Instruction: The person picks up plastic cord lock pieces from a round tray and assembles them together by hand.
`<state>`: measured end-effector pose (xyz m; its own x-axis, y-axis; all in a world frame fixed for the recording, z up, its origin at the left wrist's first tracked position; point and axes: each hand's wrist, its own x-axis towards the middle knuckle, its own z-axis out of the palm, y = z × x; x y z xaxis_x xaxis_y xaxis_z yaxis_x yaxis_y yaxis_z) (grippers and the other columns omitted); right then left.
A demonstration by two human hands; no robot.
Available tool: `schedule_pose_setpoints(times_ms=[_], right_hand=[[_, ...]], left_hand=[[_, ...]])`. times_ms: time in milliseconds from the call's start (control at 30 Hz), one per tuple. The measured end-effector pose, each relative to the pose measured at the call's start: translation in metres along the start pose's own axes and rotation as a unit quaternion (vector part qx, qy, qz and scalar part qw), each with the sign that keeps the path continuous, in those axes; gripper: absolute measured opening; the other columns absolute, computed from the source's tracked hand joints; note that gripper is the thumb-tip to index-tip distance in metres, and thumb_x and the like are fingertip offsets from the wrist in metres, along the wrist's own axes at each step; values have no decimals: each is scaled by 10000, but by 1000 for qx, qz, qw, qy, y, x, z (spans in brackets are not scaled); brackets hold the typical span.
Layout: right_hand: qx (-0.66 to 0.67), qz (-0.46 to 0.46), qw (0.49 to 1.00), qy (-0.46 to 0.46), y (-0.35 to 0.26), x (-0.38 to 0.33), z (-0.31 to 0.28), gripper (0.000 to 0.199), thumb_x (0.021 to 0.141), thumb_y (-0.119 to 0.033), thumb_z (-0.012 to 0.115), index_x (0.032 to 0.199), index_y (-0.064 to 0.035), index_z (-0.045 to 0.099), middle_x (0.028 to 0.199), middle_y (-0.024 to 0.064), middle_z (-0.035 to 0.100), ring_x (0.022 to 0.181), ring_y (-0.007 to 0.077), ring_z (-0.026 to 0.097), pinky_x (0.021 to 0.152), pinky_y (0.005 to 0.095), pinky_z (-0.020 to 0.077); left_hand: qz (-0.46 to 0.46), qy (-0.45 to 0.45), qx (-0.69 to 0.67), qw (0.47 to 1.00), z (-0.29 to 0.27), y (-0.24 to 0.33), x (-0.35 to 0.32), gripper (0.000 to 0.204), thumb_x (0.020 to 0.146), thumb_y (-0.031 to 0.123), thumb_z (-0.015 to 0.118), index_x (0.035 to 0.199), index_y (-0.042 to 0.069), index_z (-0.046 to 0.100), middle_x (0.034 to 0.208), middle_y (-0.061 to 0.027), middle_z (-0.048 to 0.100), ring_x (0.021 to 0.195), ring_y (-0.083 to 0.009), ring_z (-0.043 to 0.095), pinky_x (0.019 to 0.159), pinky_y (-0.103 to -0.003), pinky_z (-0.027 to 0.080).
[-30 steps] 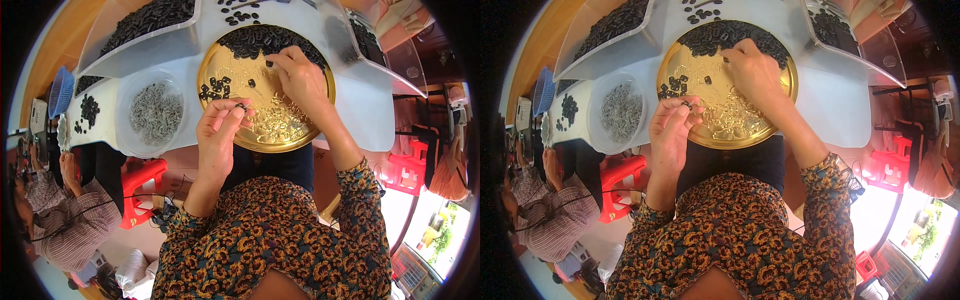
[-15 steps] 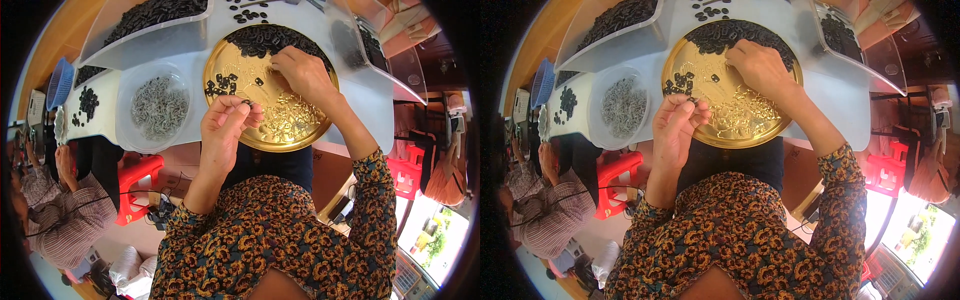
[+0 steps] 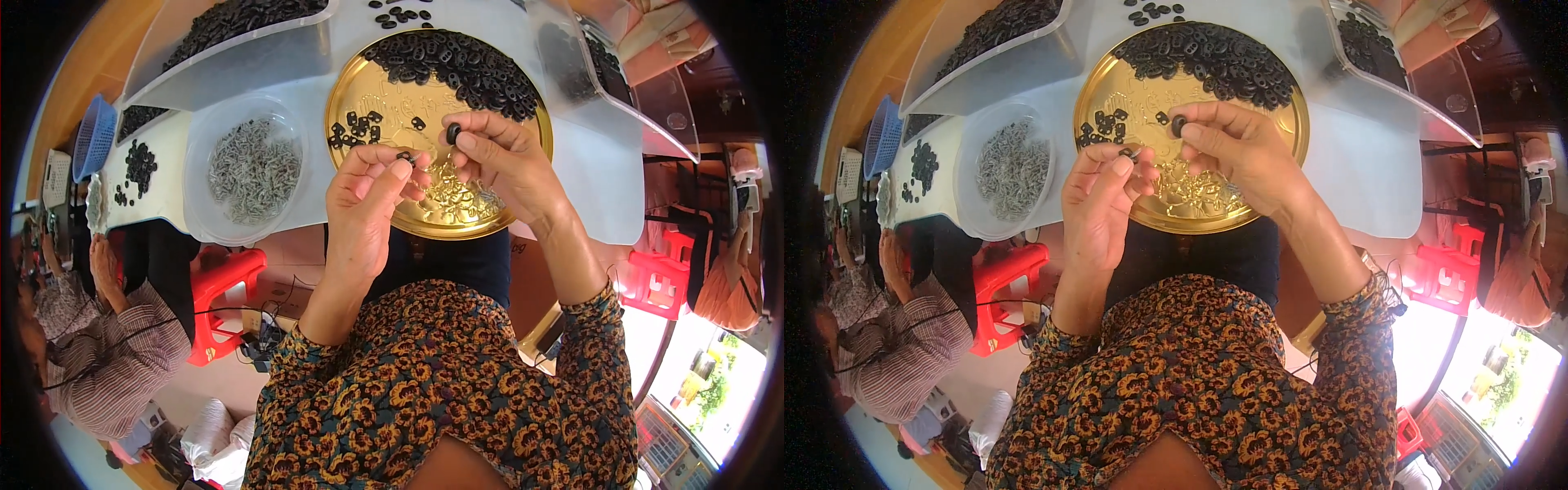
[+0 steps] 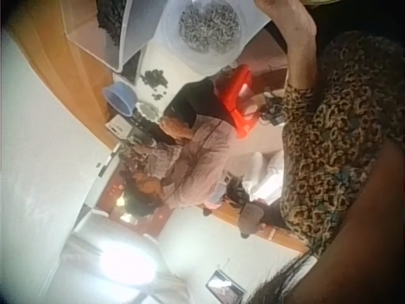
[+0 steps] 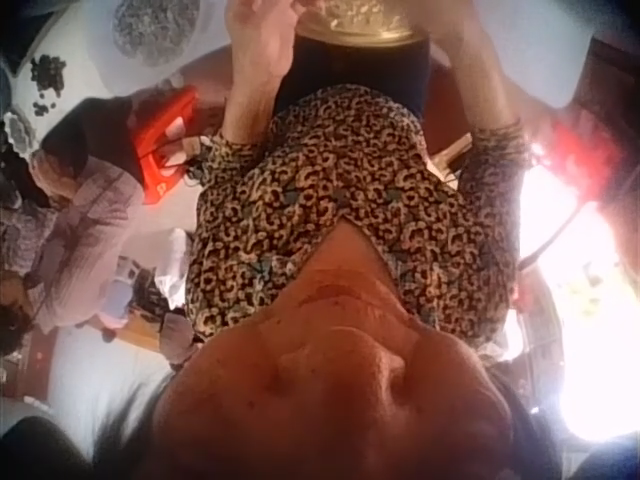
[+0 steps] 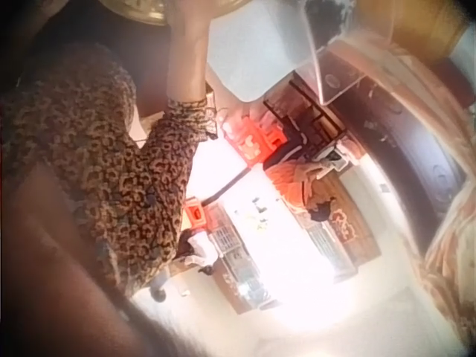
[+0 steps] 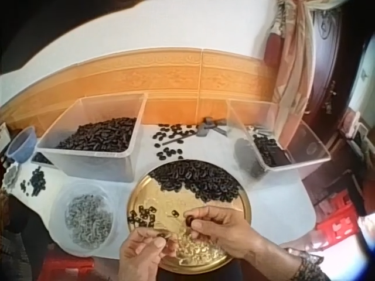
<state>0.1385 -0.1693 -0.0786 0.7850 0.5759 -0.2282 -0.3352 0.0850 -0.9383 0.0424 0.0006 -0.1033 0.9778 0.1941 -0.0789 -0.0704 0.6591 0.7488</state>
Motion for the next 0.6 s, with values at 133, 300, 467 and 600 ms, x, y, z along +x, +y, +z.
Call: schedule_pose_setpoints(times_ms=[133, 300, 467, 600], right_hand=[[152, 22, 988, -19, 5, -8, 8, 281, 933, -124, 589, 1193, -18, 597, 998, 51, 621, 798, 106, 571, 678, 257, 489], [198, 23, 979, -34, 12, -12, 12, 279, 931, -127, 599, 1188, -18, 605, 997, 45, 639, 808, 99, 590, 690, 247, 518], [139, -68, 988, 5, 15, -16, 21, 265, 910, -78, 623, 1161, -1, 590, 950, 52, 642, 742, 103, 596, 679, 236, 517], [88, -130, 987, 38, 26, -17, 21, 254, 896, -47, 634, 1140, 2, 582, 928, 53, 640, 720, 99, 591, 664, 229, 510]], left_hand=[[66, -37, 33, 997, 4, 0, 0, 107, 920, 59, 568, 1023, 38, 546, 1108, -157, 648, 878, -175, 624, 741, -282, 492], [86, -52, 57, 993, 7, 1, -2, 118, 923, 64, 564, 1037, 42, 545, 1151, -182, 633, 901, -183, 626, 747, -283, 492], [78, -57, 34, 995, 4, 0, 0, 126, 919, 62, 568, 1041, 43, 545, 1149, -193, 631, 904, -200, 628, 746, -291, 495], [75, -51, 36, 995, 5, -2, 0, 134, 917, 67, 574, 1045, 40, 546, 1137, -200, 633, 898, -211, 629, 743, -298, 496]])
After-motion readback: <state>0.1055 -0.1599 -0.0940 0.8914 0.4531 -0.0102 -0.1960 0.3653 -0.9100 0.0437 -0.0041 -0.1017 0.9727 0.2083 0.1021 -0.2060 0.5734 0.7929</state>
